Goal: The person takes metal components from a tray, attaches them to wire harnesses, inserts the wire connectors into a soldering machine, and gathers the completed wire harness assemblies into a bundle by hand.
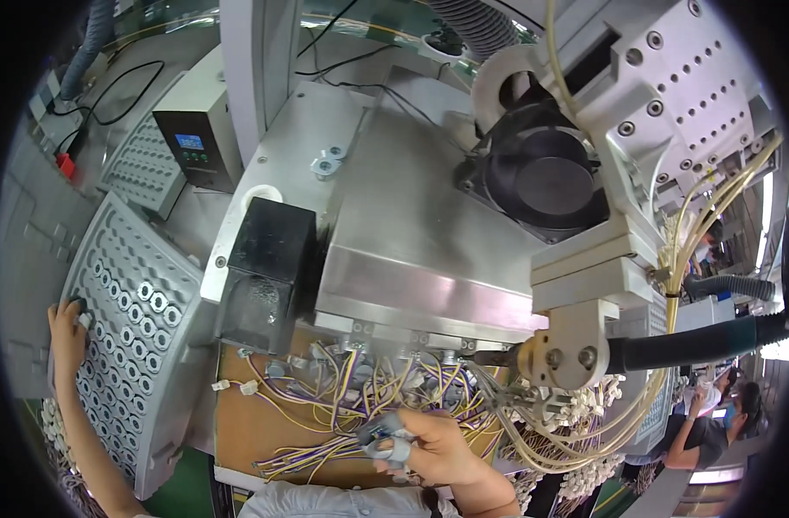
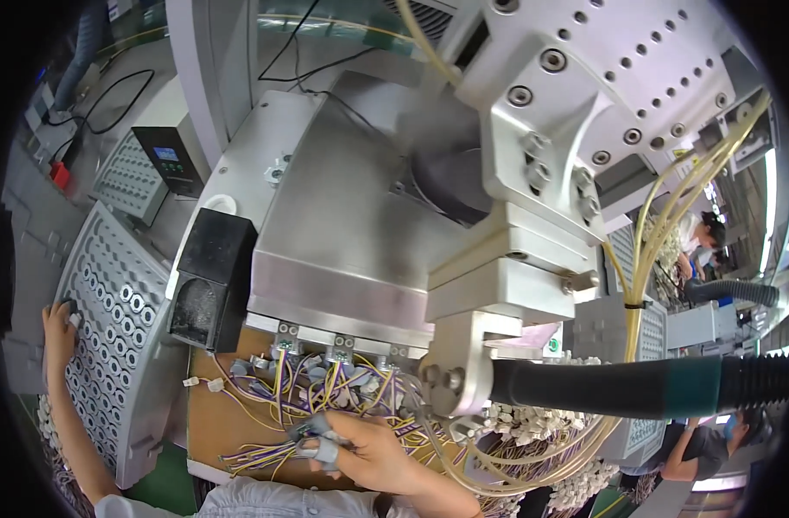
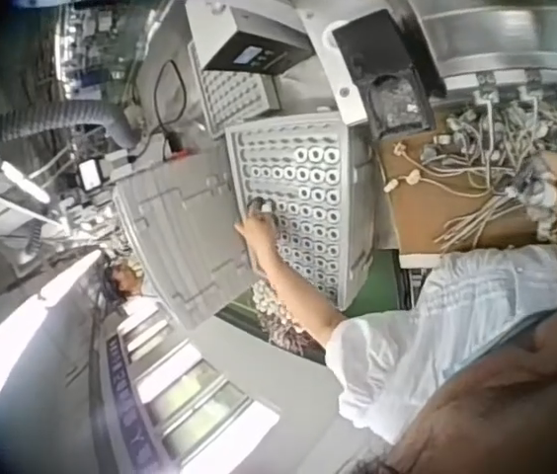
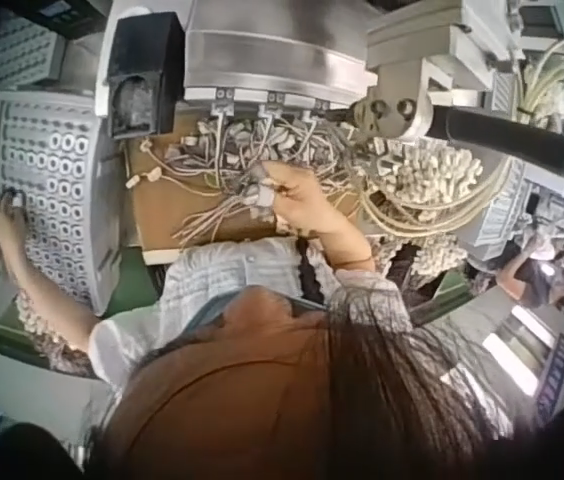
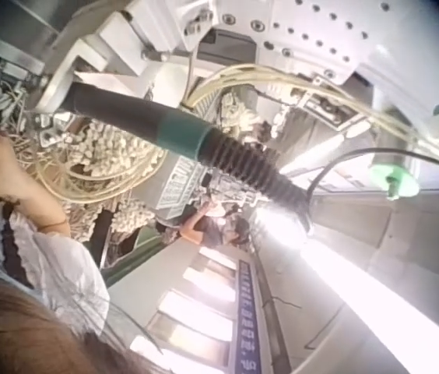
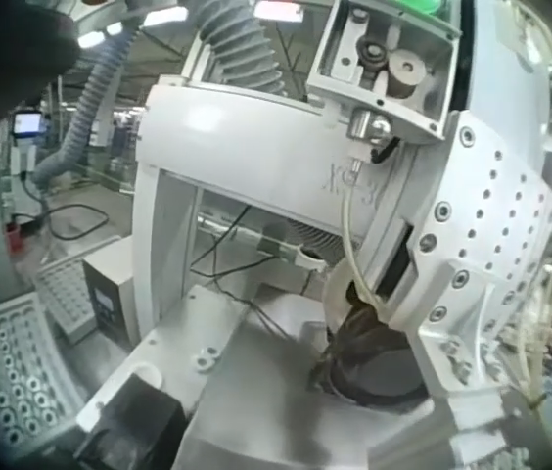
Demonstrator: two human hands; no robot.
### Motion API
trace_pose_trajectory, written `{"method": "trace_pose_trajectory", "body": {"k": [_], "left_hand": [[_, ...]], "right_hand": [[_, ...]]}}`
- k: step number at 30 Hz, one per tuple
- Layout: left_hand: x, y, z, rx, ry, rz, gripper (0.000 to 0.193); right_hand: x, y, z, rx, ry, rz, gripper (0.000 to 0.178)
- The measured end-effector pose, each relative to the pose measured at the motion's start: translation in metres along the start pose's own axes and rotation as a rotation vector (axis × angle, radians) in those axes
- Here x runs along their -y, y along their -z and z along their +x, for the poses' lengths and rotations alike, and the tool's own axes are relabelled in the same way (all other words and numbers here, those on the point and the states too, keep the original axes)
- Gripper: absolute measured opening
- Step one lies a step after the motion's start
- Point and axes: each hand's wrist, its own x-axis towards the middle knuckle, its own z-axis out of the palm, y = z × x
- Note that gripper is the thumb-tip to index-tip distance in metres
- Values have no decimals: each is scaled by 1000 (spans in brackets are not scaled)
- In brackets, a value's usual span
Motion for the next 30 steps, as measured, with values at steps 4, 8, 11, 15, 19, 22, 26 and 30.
{"method": "trace_pose_trajectory", "body": {"k": [4,8,11,15,19,22,26,30], "left_hand": [[17,-19,-13,-85,79,-226,27],[19,-29,-35,-156,89,-308,31],[3,-21,-31,-71,66,-174,39],[0,1,-38,-248,82,-487,54],[-148,92,-84,-187,-49,-1376,43],[-247,116,-123,262,-181,-1693,28],[-302,103,-158,229,-538,-1572,37],[-318,100,-171,345,-446,-1701,40]], "right_hand": [[-9,-5,3,-20,230,-192,11],[-13,-7,5,18,211,-271,15],[-8,-11,9,-34,237,-342,16],[-3,-16,0,-72,335,-352,12],[-2,-7,-5,-82,345,-376,10],[-4,-16,-6,-116,424,-498,11],[-9,-16,-25,-53,342,-540,10],[-11,-11,-42,-3,456,-506,13]]}}
